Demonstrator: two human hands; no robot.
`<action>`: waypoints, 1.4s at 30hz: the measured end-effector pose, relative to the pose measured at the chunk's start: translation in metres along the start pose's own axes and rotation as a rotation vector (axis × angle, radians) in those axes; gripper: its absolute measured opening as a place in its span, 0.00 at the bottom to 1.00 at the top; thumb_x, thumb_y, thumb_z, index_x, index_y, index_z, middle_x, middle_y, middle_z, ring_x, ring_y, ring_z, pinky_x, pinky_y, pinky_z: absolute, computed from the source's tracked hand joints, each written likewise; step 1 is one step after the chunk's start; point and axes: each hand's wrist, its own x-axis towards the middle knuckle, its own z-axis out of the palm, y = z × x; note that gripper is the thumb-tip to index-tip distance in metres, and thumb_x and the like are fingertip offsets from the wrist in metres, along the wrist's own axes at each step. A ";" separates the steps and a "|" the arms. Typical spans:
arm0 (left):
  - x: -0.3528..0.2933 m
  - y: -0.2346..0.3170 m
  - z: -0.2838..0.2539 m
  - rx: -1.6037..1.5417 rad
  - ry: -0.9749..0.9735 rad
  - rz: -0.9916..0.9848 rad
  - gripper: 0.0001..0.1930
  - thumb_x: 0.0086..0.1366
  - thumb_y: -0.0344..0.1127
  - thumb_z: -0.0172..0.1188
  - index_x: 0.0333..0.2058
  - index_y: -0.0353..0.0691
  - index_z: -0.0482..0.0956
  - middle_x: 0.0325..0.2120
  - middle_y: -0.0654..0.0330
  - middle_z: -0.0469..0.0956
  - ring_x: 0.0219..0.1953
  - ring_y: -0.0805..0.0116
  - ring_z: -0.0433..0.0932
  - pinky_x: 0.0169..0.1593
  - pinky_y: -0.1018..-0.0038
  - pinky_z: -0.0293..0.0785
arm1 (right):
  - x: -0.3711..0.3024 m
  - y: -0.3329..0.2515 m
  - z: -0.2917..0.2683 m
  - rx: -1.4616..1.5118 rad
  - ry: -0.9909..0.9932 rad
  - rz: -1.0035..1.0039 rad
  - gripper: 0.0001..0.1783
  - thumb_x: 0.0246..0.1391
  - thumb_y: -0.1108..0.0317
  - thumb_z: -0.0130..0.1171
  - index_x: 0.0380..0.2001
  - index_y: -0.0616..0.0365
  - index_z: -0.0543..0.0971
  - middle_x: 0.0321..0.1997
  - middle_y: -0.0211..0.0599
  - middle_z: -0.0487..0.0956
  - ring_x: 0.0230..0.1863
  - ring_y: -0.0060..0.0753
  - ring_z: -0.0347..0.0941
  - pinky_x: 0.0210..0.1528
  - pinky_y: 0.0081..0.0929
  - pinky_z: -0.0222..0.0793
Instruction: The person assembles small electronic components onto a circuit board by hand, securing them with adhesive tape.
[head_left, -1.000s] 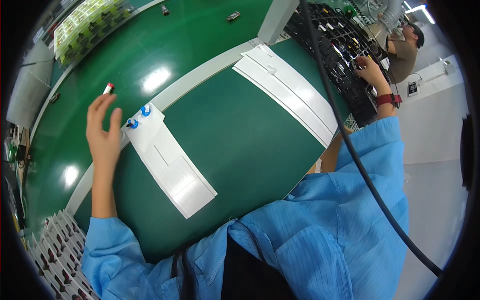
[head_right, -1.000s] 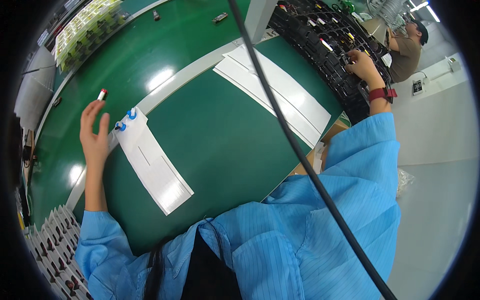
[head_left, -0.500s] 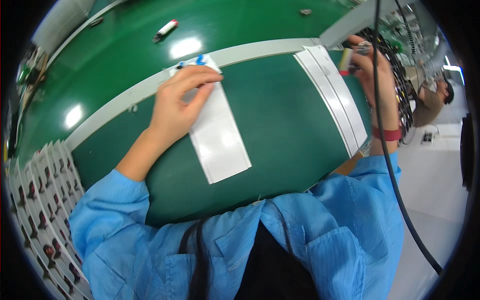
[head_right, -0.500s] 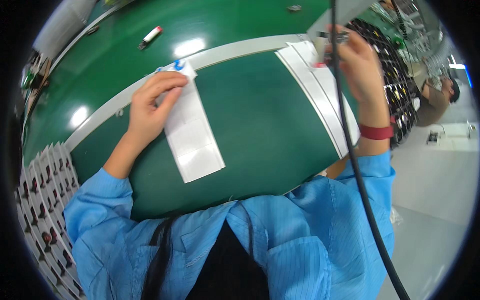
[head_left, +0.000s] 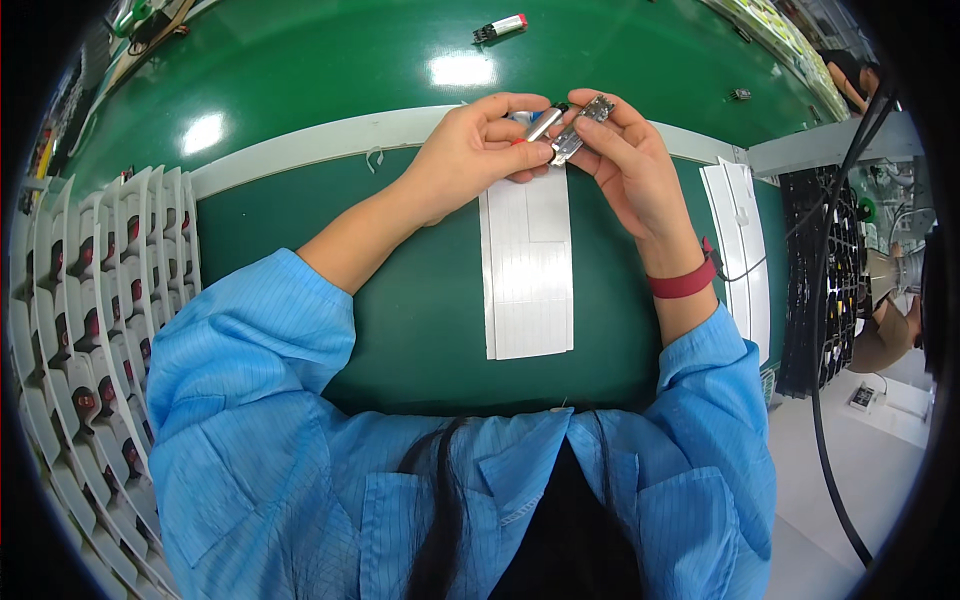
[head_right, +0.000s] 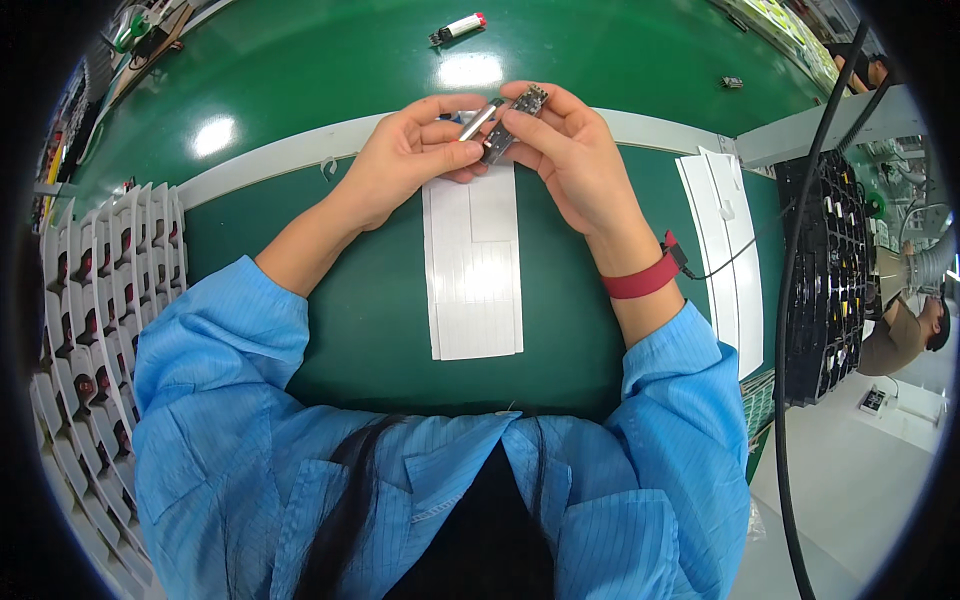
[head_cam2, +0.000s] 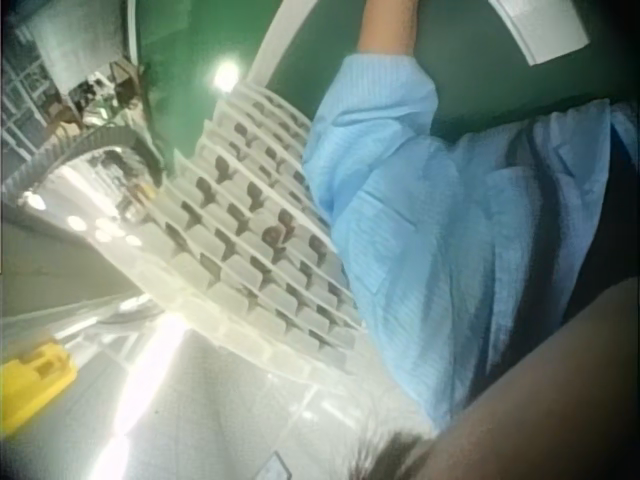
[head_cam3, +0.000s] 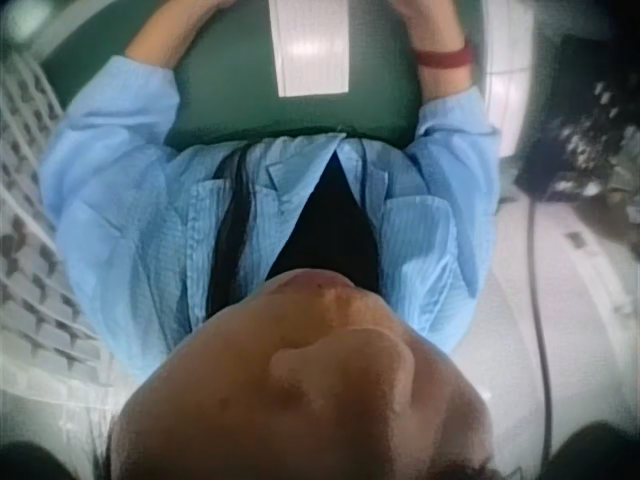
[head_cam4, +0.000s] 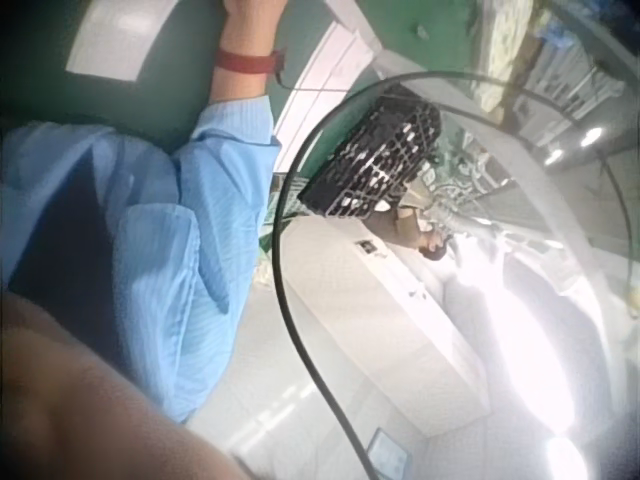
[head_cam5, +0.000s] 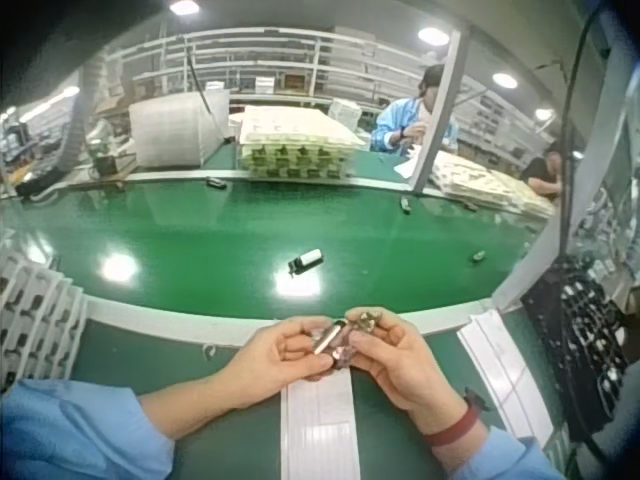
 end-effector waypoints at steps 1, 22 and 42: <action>0.000 -0.001 -0.001 0.022 0.012 0.036 0.23 0.57 0.28 0.57 0.52 0.35 0.63 0.34 0.57 0.76 0.35 0.74 0.75 0.38 0.80 0.72 | 0.001 0.000 -0.001 0.004 0.000 0.003 0.14 0.52 0.72 0.53 0.42 0.66 0.69 0.38 0.39 0.75 0.39 0.29 0.73 0.43 0.27 0.71; -0.002 0.005 0.004 0.201 -0.011 0.198 0.17 0.58 0.33 0.57 0.45 0.33 0.70 0.37 0.59 0.75 0.35 0.75 0.74 0.41 0.77 0.70 | -0.010 -0.010 0.001 -0.721 -0.074 -0.216 0.12 0.44 0.73 0.61 0.33 0.65 0.74 0.26 0.31 0.76 0.25 0.15 0.71 0.23 0.13 0.67; 0.003 0.003 -0.003 0.162 0.104 0.055 0.13 0.58 0.30 0.54 0.41 0.31 0.75 0.28 0.57 0.77 0.28 0.77 0.74 0.36 0.82 0.72 | 0.002 0.002 -0.009 -0.527 -0.018 -0.178 0.13 0.46 0.76 0.59 0.37 0.65 0.73 0.30 0.30 0.76 0.31 0.15 0.72 0.32 0.09 0.65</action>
